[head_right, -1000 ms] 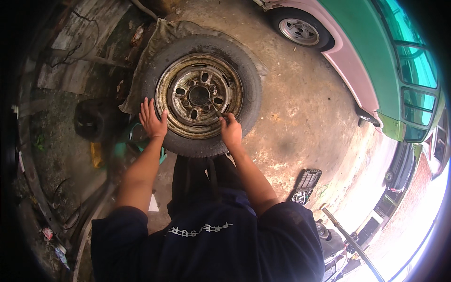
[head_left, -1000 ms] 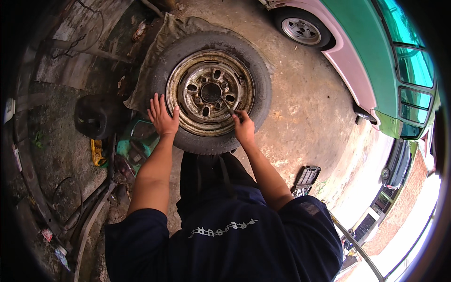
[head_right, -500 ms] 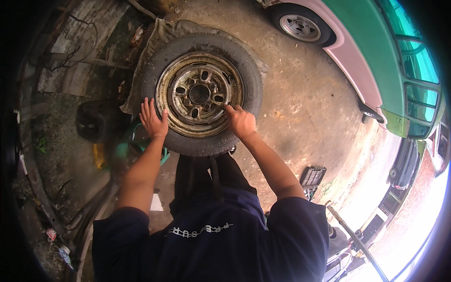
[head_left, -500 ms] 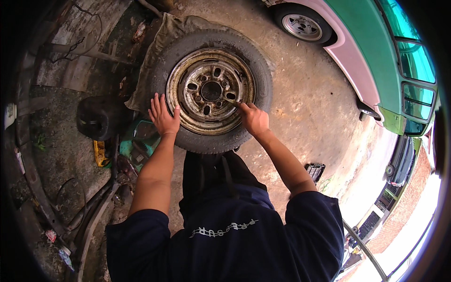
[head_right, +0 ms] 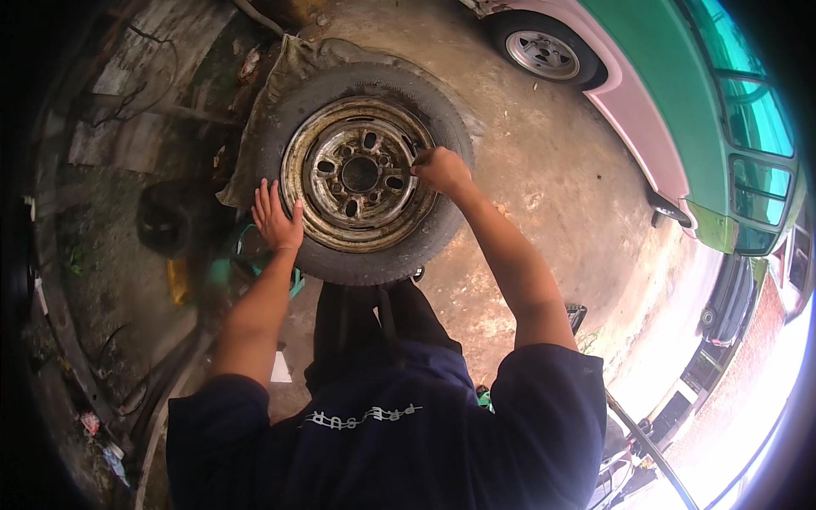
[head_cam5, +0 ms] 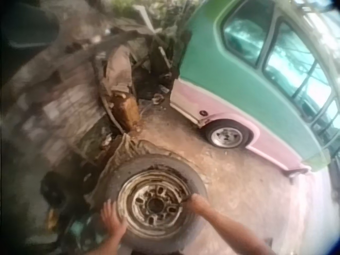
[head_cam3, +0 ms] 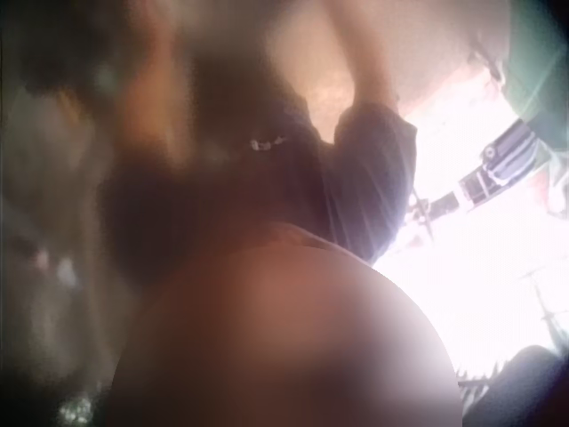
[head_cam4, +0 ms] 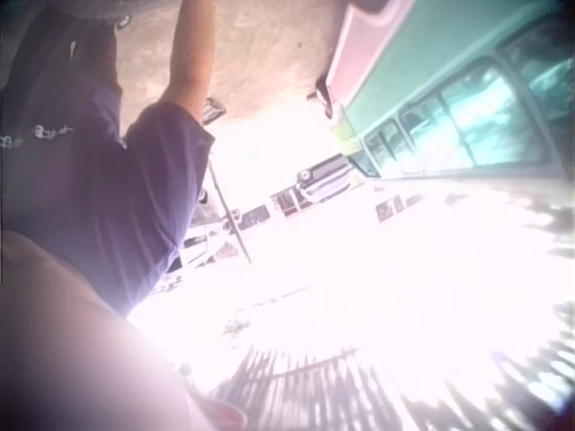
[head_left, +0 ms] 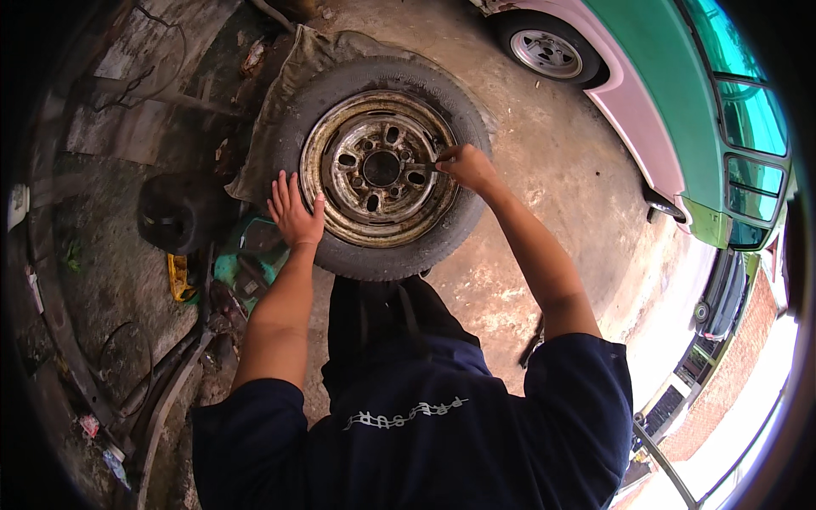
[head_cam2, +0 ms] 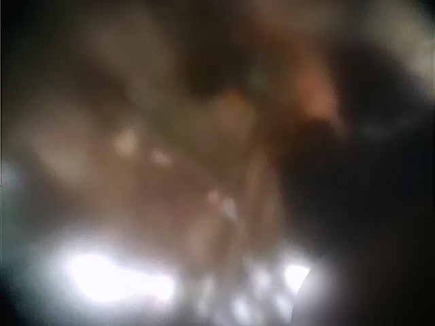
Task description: The person uses a small metal tool to scrape and clean the inner rim of a car tire. They repeatedly rub the tool along the metal surface, focusing on removing dirt or rust from the wheel's edge.
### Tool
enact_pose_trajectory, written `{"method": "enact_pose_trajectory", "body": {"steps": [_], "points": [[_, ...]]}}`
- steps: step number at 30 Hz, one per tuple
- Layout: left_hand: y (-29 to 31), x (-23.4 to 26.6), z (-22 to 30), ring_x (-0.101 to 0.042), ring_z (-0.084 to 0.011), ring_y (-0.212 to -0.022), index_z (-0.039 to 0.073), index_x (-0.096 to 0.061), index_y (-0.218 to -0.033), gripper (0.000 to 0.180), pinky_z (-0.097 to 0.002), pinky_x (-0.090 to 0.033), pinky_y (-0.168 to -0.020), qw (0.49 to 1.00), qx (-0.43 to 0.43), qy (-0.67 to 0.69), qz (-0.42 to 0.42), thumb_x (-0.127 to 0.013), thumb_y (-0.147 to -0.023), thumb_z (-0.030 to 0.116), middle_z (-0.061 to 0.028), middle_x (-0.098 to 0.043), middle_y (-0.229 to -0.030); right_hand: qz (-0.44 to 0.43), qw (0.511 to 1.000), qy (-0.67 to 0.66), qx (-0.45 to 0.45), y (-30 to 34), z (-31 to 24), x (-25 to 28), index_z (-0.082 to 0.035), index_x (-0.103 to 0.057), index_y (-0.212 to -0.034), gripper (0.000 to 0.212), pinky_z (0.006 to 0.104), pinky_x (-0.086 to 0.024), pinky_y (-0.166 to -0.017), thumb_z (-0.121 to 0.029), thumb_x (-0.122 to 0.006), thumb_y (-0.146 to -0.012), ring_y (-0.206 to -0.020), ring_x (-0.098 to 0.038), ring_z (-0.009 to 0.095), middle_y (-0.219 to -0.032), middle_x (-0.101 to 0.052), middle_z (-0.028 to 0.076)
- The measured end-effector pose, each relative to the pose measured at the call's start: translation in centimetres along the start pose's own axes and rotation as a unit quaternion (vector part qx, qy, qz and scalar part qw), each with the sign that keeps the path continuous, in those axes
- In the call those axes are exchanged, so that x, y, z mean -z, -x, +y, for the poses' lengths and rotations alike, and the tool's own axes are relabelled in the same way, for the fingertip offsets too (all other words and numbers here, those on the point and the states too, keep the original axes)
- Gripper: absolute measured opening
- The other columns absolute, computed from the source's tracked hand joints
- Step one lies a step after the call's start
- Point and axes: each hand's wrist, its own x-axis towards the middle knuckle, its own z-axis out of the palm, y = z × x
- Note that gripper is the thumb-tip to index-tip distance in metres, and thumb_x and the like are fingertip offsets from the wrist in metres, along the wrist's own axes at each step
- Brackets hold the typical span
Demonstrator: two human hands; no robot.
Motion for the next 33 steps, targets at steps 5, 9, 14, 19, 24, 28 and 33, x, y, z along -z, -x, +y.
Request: {"method": "enact_pose_trajectory", "body": {"steps": [5,9,14,19,24,28,33], "points": [[-0.1,0.1,0.1,-0.021,-0.0294,-0.148,0.017,-0.04,-0.148,0.069,-0.0536,-0.015,-0.119,1.0,0.003,-0.01,-0.006,-0.055,-0.091,0.051,-0.0045,-0.026,-0.16,0.037,0.998,0.051,-0.003,4.4,-2.3,-1.3,-0.017,-0.067,-0.115,0.03,0.0478,-0.054,-0.08,-0.033,-0.065,-0.09,-0.092,-0.068,0.036,-0.098,-0.071,0.019],[0.0,0.1,0.1,-0.021,-0.0297,-0.148,0.017,-0.04,-0.149,0.069,-0.0535,-0.015,-0.119,1.0,0.006,-0.011,-0.006,-0.055,-0.091,0.051,-0.0044,-0.026,-0.161,0.162,0.982,-0.092,0.022,7.5,-1.3,-4.0,-0.012,-0.066,-0.11,0.025,0.0496,-0.052,-0.075,-0.029,-0.065,-0.091,-0.086,-0.066,0.043,-0.086,-0.069,0.022],[-0.1,0.0,0.0,-0.021,-0.0295,-0.149,0.017,-0.039,-0.149,0.069,-0.0538,-0.015,-0.119,1.0,0.003,-0.007,-0.002,-0.055,-0.091,0.051,-0.0044,-0.026,-0.161,0.167,0.982,-0.089,0.0,8.5,-1.1,-7.6,-0.014,-0.066,-0.112,0.024,0.0463,-0.054,-0.074,-0.026,-0.065,-0.091,-0.088,-0.067,0.04,-0.095,-0.07,0.018],[0.0,-0.1,0.1,-0.021,-0.0292,-0.149,0.017,-0.04,-0.148,0.069,-0.0538,-0.015,-0.119,1.0,0.002,-0.008,0.001,-0.055,-0.091,0.051,-0.0044,-0.026,-0.161,0.189,0.982,-0.027,0.008,7.8,-1.6,-8.5,-0.013,-0.065,-0.106,0.018,0.0468,-0.054,-0.071,-0.024,-0.064,-0.092,-0.084,-0.068,0.038,-0.098,-0.07,0.016],[0.0,-0.1,0.2,-0.021,-0.0294,-0.149,0.016,-0.04,-0.148,0.069,-0.0533,-0.015,-0.119,1.0,0.002,-0.007,-0.002,-0.055,-0.091,0.051,-0.0045,-0.026,-0.16,0.231,0.972,-0.045,0.006,6.8,-1.9,-9.1,-0.013,-0.064,-0.105,0.016,0.0475,-0.054,-0.069,-0.024,-0.063,-0.092,-0.083,-0.067,0.039,-0.095,-0.07,0.016],[-0.1,0.2,0.2,-0.021,-0.03,-0.149,0.015,-0.04,-0.148,0.069,-0.0537,-0.015,-0.119,1.0,-0.002,-0.006,-0.002,-0.055,-0.091,0.051,-0.0049,-0.027,-0.16,0.257,0.954,-0.148,-0.028,7.1,-2.2,-9.8,-0.014,-0.064,-0.107,0.018,0.0474,-0.053,-0.07,-0.025,-0.063,-0.093,-0.084,-0.067,0.039,-0.095,-0.07,0.016],[0.1,0.0,0.0,-0.021,-0.0302,-0.148,0.015,-0.04,-0.148,0.069,-0.0544,-0.015,-0.119,1.0,-0.005,0.005,0.009,-0.055,-0.091,0.051,-0.005,-0.027,-0.16,0.267,0.957,-0.117,-0.006,8.8,-1.1,-8.8,-0.016,-0.068,-0.107,0.019,0.0459,-0.053,-0.07,-0.026,-0.065,-0.091,-0.085,-0.068,0.037,-0.095,-0.071,0.014]]}}
